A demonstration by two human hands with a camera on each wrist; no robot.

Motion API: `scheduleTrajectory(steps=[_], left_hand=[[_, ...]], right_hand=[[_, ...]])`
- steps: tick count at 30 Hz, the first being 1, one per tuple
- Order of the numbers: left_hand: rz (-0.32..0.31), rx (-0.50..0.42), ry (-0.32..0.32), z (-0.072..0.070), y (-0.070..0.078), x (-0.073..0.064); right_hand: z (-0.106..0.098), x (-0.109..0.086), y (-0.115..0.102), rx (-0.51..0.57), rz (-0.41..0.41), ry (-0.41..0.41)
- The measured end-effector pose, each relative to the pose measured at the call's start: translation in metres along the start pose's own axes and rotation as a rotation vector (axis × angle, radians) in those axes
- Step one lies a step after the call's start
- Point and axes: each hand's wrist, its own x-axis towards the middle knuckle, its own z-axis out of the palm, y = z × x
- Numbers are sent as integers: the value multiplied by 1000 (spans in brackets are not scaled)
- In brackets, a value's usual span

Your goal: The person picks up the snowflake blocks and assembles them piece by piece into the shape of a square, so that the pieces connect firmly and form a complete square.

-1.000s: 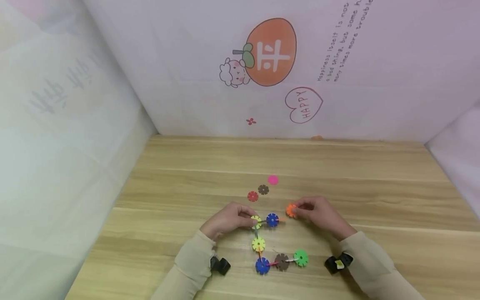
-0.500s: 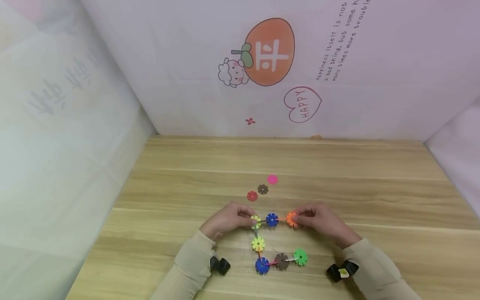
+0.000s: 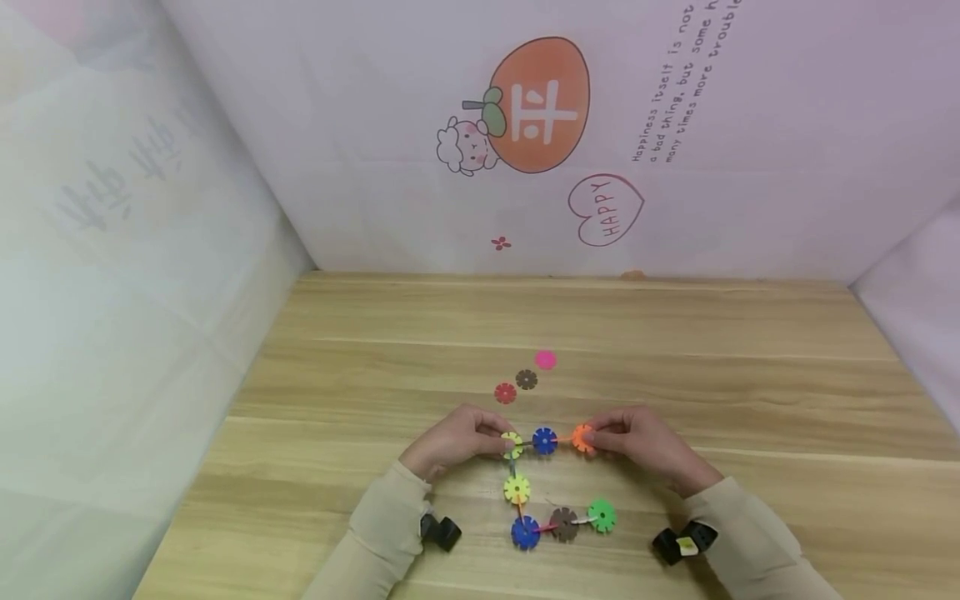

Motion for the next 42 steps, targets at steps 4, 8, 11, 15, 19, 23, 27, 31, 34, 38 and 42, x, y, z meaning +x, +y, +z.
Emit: scheduleTrajectory(steps=[4, 8, 11, 15, 19, 23, 27, 31, 34, 38, 42], left_hand=[[1, -3, -1, 1, 0, 0], [4, -1, -1, 1, -1, 1], [13, 22, 2, 1, -1, 1], [22, 51, 1, 0, 0, 1], [20, 54, -4, -1, 1, 1], [23, 55, 1, -1, 1, 1], [25, 60, 7, -1, -1, 2], [16, 56, 5, -1, -2, 3], [12, 49, 5, 0, -3, 3], [12, 37, 3, 0, -3, 3], [14, 43, 5, 0, -4, 4]], right_hand=[[2, 0, -1, -23, -13, -2], [3, 1, -3, -23, -13, -3], [3, 2, -3, -16, 0, 1], [3, 4, -3, -35, 7, 8], [2, 5, -4, -50, 4, 1], [2, 6, -5, -43, 0, -11], [3, 7, -6, -37, -3, -17], [3, 7, -5, -35, -4, -12], [3, 7, -4, -24, -7, -21], [3, 6, -4, -10, -7, -36], [3, 6, -5, 8, -1, -41]])
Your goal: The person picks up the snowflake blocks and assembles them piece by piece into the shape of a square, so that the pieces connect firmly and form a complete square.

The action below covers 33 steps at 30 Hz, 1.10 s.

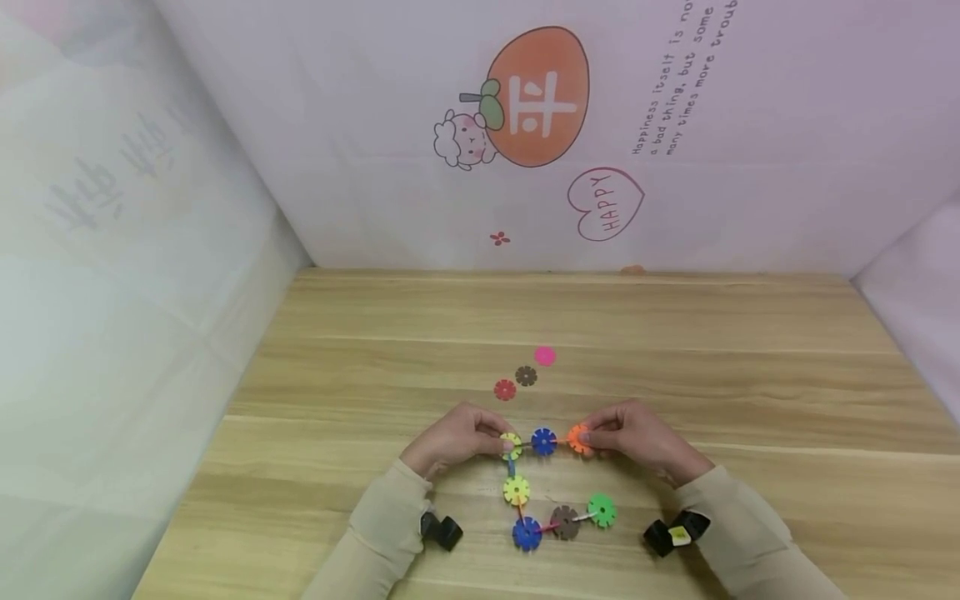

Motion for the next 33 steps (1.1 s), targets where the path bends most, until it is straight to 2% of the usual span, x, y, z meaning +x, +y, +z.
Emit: scheduleTrajectory(steps=[19, 26, 33], left_hand=[[0, -4, -4, 0, 2, -1], [-8, -1, -13, 0, 3, 0], [-11, 16, -19, -1, 4, -2]], right_hand=[[7, -2, -5, -18, 16, 21], [-4, -1, -1, -63, -34, -34], [-16, 0, -4, -119, -4, -26]])
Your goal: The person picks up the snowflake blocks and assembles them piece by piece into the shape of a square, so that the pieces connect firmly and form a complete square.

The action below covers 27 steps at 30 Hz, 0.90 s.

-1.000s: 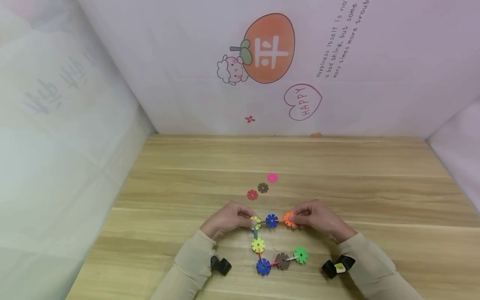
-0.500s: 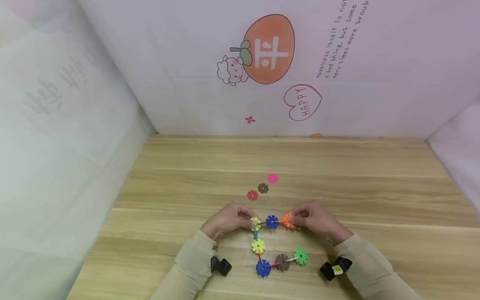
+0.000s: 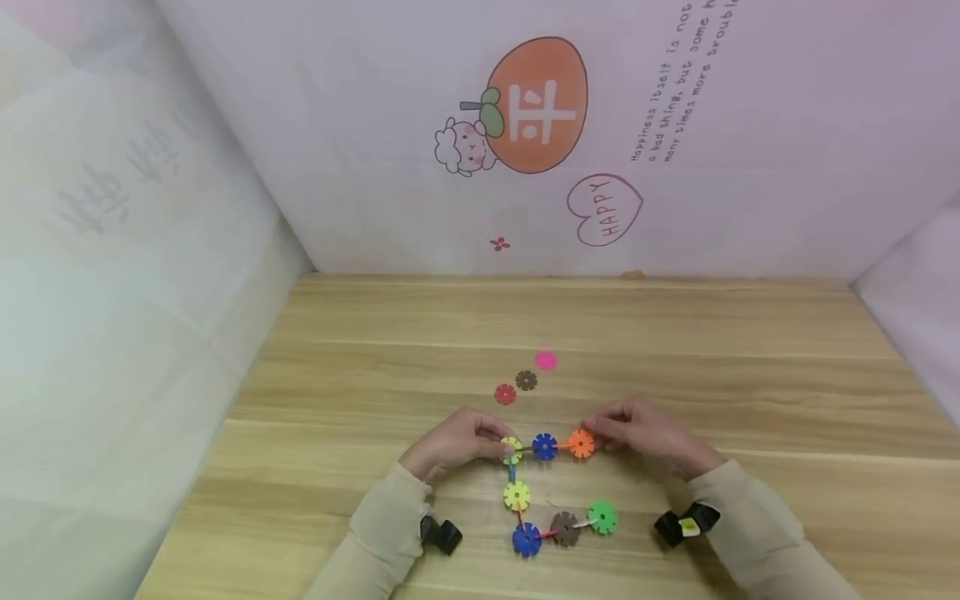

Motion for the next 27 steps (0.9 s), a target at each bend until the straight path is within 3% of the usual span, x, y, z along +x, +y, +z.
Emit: scheduleTrajectory(steps=[3, 6, 12, 19, 27], left_hand=[[-1, -6, 6, -3, 2, -2], [2, -17, 11, -5, 3, -2], [13, -38, 15, -4, -1, -2], [16, -30, 23, 0, -1, -4], [8, -37, 34, 4, 0, -7]], right_hand=[[-4, 7, -5, -26, -8, 16], [-8, 20, -11, -160, -40, 67], [-12, 52, -31, -438, -188, 163], [-10, 76, -49, -510, -188, 182], [0, 98, -60, -643, -245, 168]])
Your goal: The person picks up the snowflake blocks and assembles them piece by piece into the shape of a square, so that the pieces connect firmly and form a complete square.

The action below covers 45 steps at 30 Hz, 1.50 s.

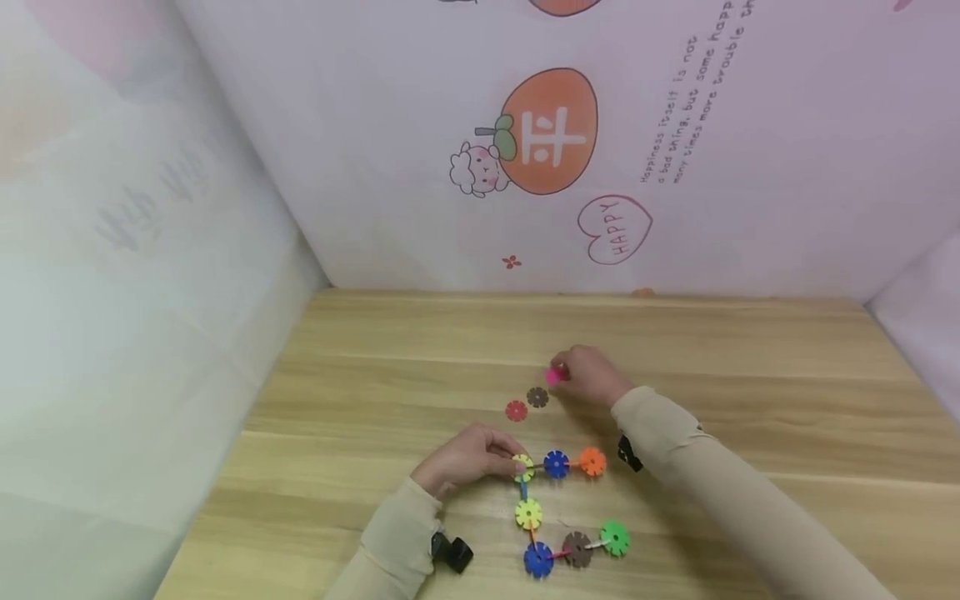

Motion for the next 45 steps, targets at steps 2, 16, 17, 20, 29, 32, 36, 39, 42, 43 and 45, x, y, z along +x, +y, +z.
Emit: scheduleTrajectory(steps=[2, 16, 17, 20, 29, 32, 36, 39, 42, 43, 45], left_hand=[[-3, -5, -6, 3, -2, 0], [28, 36, -31, -2, -3, 0], [28, 36, -35, -2, -3, 0], [18, 32, -42, -4, -1, 1], [14, 16, -55, -12, 3, 0], [11, 12, -58, -13, 3, 1], [10, 5, -55, -12, 0, 3], [9, 0, -54, -10, -1, 4], [0, -2, -57, -8, -3, 3], [-6, -6, -57, -7, -3, 3], [-15, -13, -56, -5, -4, 2]], right_hand=[[3, 0, 1, -19, -13, -3], [-1, -48, 31, 219, 96, -14], [1, -56, 34, 229, 92, -2], [7, -81, 40, 263, 99, 43], [25, -141, 26, 293, 224, 162], [29, -150, 18, 316, 232, 177], [33, -156, 12, 344, 205, 195], [34, -157, 10, 366, 211, 184], [35, -158, 10, 395, 234, 147], [35, -158, 10, 402, 241, 134], [35, -160, 9, 415, 258, 109]])
